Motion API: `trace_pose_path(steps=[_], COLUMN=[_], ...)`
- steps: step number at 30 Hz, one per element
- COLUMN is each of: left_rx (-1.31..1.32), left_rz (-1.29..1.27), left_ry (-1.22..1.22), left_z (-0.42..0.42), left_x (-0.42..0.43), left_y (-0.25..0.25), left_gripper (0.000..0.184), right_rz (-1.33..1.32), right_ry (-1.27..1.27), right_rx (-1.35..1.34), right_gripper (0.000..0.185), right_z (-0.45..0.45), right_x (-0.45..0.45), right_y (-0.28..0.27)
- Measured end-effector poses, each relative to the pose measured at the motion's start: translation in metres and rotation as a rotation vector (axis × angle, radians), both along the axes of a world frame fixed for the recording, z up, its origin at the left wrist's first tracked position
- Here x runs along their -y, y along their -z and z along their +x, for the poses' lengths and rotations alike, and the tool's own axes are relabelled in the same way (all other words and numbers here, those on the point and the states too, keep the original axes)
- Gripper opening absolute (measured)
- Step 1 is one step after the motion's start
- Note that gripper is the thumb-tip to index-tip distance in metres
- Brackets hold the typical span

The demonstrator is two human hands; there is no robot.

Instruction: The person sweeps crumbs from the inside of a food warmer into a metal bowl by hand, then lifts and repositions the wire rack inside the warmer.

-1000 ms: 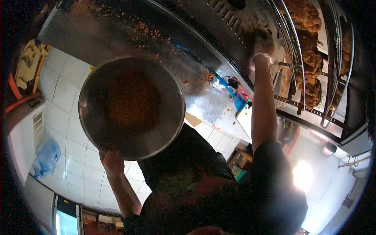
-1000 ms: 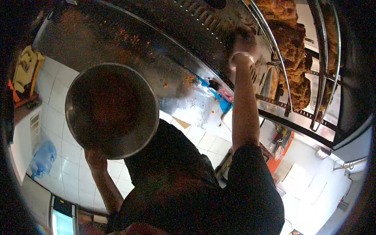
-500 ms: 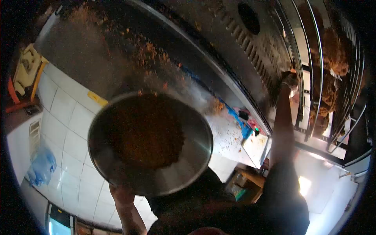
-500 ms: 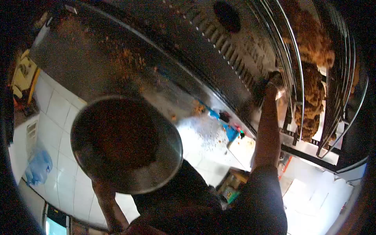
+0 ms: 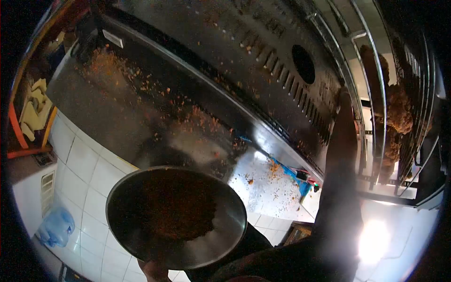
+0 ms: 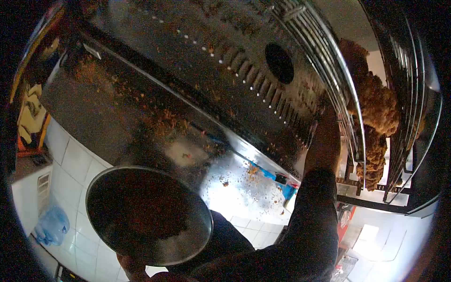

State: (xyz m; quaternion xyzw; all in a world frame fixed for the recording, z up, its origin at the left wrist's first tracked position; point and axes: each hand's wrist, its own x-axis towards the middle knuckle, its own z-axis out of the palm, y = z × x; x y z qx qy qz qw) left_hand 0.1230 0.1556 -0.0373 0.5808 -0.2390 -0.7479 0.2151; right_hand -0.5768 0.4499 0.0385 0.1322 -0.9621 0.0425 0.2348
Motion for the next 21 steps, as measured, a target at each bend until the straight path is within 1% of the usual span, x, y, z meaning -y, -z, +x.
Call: trace_pose_path(steps=[2,3,5,6,9,10,12,13,15,18,19,21], left_rx=[-0.114,-0.112,0.076,0.081,0.33,0.331,-0.089,-0.088,-0.049,-0.121,-0.096,-0.054], left_rz=[0.068,0.054,0.141,0.125,-0.566,-0.574,-0.091,-0.095,0.098,0.081,0.096,-0.068], left_ry=[-0.025,-0.015,0.017,0.027,0.552,0.565,0.013,0.023,-0.1,-0.063,-0.05,0.005], left_z=[-0.002,0.005,0.013,0.015,0.016,0.014,0.006,0.005,0.001,0.004,0.014,0.008], left_x=[0.012,0.015,0.02,0.026,0.044,0.049,0.058,0.066,0.081,0.099,0.101,0.111], left_y=[0.0,-0.002,0.005,0.005,0.005,0.003,-0.003,-0.006,-0.007,-0.01,-0.019,-0.014], left_gripper=[0.067,0.067,0.062,0.062,0.028,0.028,0.064,0.064,0.061,0.057,0.057,0.059], right_rz=[0.005,0.011,0.018,0.023,0.031,0.033,0.033,0.034,0.033,0.044,0.056,0.049], right_ry=[-0.023,-0.032,-0.061,-0.074,-0.113,-0.125,-0.138,-0.137,-0.139,-0.134,-0.132,-0.123], right_rx=[-0.01,-0.008,-0.002,0.003,0.018,0.024,0.04,0.048,0.064,0.069,0.08,0.069], right_gripper=[0.031,0.031,0.031,0.031,0.031,0.031,0.031,0.031,0.031,0.031,0.031,0.031], right_z=[0.011,0.016,0.022,0.024,0.024,0.023,0.025,0.023,0.027,0.032,0.035,0.037], right_x=[0.029,0.043,0.075,0.091,0.131,0.145,0.171,0.178,0.195,0.207,0.207,0.214], right_y=[0.001,0.004,0.007,0.009,0.011,0.011,0.009,0.008,0.004,0.003,0.005,0.005])
